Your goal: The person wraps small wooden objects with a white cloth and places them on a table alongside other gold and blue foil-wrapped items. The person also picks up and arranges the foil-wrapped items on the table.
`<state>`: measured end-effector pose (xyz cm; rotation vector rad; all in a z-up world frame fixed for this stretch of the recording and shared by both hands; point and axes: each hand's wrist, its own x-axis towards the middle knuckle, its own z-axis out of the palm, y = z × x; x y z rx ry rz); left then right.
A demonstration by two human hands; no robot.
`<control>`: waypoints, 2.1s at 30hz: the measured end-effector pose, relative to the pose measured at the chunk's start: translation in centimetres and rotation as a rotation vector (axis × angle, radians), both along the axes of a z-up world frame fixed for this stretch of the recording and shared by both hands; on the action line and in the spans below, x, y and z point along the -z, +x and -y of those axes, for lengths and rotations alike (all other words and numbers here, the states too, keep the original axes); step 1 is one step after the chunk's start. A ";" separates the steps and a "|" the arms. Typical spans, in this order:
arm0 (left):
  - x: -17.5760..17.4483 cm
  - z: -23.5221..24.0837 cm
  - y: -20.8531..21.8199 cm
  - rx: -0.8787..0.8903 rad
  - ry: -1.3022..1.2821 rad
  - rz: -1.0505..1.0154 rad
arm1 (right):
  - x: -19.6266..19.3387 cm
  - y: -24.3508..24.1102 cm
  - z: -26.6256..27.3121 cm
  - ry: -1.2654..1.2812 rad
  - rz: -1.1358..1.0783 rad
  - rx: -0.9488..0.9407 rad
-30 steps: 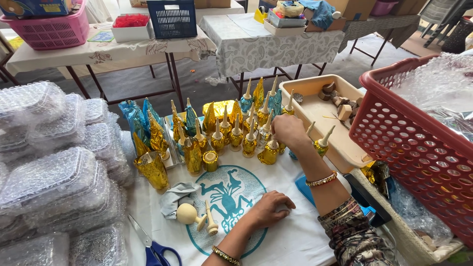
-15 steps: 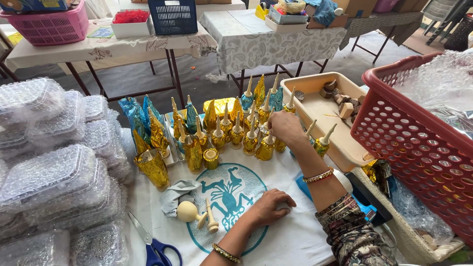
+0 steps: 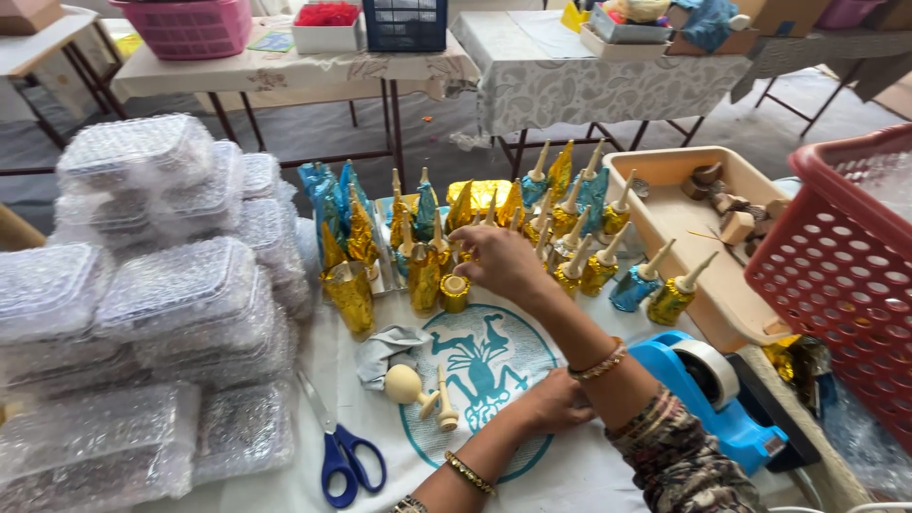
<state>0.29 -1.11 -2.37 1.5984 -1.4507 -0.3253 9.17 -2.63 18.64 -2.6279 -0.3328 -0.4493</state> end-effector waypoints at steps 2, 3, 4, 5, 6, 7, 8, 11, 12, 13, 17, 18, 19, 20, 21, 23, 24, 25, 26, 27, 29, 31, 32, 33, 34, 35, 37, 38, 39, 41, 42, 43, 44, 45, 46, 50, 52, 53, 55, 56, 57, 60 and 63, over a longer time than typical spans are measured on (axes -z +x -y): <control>-1.5 -0.6 -0.4 0.007 0.013 -0.071 | 0.3 0.6 -1.5 0.041 0.008 0.006; -2.2 -0.9 -0.7 0.023 0.022 -0.143 | 0.4 0.9 -2.3 0.080 0.013 0.022; -2.0 -0.7 -0.5 0.016 0.022 -0.140 | 0.9 1.7 -2.1 0.079 0.015 0.015; -1.8 -0.5 -0.3 0.045 0.004 -0.214 | 1.5 2.6 -2.0 0.129 0.076 0.040; -1.5 -0.2 -0.3 0.075 -0.016 -0.290 | 2.1 3.3 -1.8 0.177 0.133 0.067; -1.7 -0.2 -0.2 0.069 -0.019 -0.291 | 1.9 4.0 -1.5 0.175 0.132 0.061; -1.9 -0.2 -0.2 0.093 -0.050 -0.291 | 1.9 4.6 -1.3 0.140 0.174 0.093; -2.9 -0.5 -0.4 0.109 -0.092 -0.253 | 2.2 7.0 -0.5 0.033 0.271 0.113; -3.4 -0.5 -0.5 0.106 -0.104 -0.213 | 2.4 7.9 -0.2 -0.043 0.328 0.105; -3.5 -0.5 -0.4 0.104 -0.106 -0.212 | 2.3 8.3 -0.3 -0.044 0.329 0.103; -2.8 -0.2 -0.5 0.076 -0.066 -0.205 | 2.6 9.6 -0.7 -0.073 0.202 0.110; -2.5 -0.1 -0.4 0.075 -0.037 -0.223 | 2.8 10.0 -0.8 -0.093 0.119 0.141; -2.2 -0.1 -0.4 0.075 -0.037 -0.221 | 3.1 10.2 -0.9 -0.092 0.121 0.140; -1.9 0.0 -0.3 0.075 -0.021 -0.231 | 3.4 10.3 -0.9 -0.093 0.130 0.155; -1.6 0.1 -0.3 0.076 -0.005 -0.241 | 3.7 10.5 -0.8 -0.094 0.138 0.170; -1.3 0.2 -0.2 0.065 -0.005 -0.212 | 4.1 10.9 -0.6 -0.088 0.143 0.154; -1.1 0.2 -0.2 0.053 -0.004 -0.185 | 4.3 11.1 -0.5 -0.080 0.147 0.137; -1.4 0.0 -0.3 0.055 -0.003 -0.186 | 4.3 11.1 -0.5 -0.079 0.146 0.139; -1.8 -0.1 -0.4 0.044 -0.017 -0.155 | 4.2 11.2 -0.5 -0.082 0.149 0.135; -2.2 -0.3 -0.5 0.033 -0.030 -0.124 | 4.1 11.2 -0.5 -0.086 0.151 0.131; -3.1 -0.7 -0.6 0.023 -0.042 -0.123 | 3.5 11.3 -0.2 -0.071 0.146 0.133; -2.9 -0.8 -0.6 0.015 -0.053 -0.123 | 2.2 11.1 0.1 -0.055 0.140 0.137; -2.4 -0.7 -0.5 0.006 -0.014 -0.128 | 1.2 10.7 0.4 -0.016 0.137 0.131; -1.8 -0.5 -0.4 -0.003 0.026 -0.132 | 0.1 10.3 0.7 0.023 0.134 0.125; -1.2 -0.3 -0.1 0.005 0.027 -0.133 | -1.3 9.7 1.3 0.023 0.134 0.134; -0.6 0.0 0.1 0.001 0.054 -0.084 | -2.6 9.1 2.0 0.010 0.271 0.091; -0.1 0.3 0.2 0.010 0.080 -0.038 | -6.1 6.4 3.4 -0.009 0.405 0.061; -0.4 0.1 0.1 0.005 0.041 0.013 | -8.1 4.5 4.1 -0.010 0.411 0.079; -0.7 0.0 0.0 -0.001 0.001 0.064 | -10.2 2.5 4.7 -0.012 0.418 0.096; -1.1 -0.3 -0.1 0.013 -0.015 0.055 | -12.3 -0.8 7.3 -0.035 0.395 0.124; -1.4 -0.4 -0.1 0.011 -0.033 0.048 | -13.3 -2.4 8.5 -0.054 0.375 0.137; -1.5 -0.4 -0.1 0.027 -0.034 0.045 | -13.5 -4.0 9.5 -0.058 0.372 0.152; -1.7 -0.5 -0.1 0.020 -0.033 0.039 | -13.7 -5.6 10.4 -0.076 0.302 0.215; -1.9 -0.6 -0.1 0.012 -0.032 0.033 | -13.9 -7.2 11.3 -0.092 0.231 0.277; -2.1 -0.8 -0.3 0.026 -0.031 0.030 | -12.9 -7.8 12.2 -0.093 0.229 0.291; -2.8 -1.2 -0.4 0.014 -0.002 0.017 | -9.3 -9.5 14.4 -0.307 -0.096 0.490; -2.9 -1.3 -0.4 0.016 0.016 0.013 | -7.0 -9.5 15.5 -0.366 -0.170 0.542; -2.9 -1.3 -0.4 0.013 0.029 0.009 | -5.7 -9.2 16.2 -0.315 -0.208 0.573; -2.8 -1.4 -0.5 0.013 0.044 0.008 | -3.8 -8.6 17.2 -0.259 -0.242 0.605; -2.8 -1.4 -0.4 0.012 0.045 0.007 | -3.2 -8.3 17.4 -0.293 -0.261 0.619; -2.7 -1.4 -0.4 0.011 0.046 0.007 | -2.6 -8.0 17.6 -0.327 -0.279 0.633; -3.1 -1.5 -0.4 0.010 0.055 -0.004 | -1.3 -7.3 18.4 -0.319 -0.284 0.639; -3.3 -1.6 -0.5 0.006 0.064 -0.010 | -1.0 -7.0 18.4 -0.324 -0.329 0.669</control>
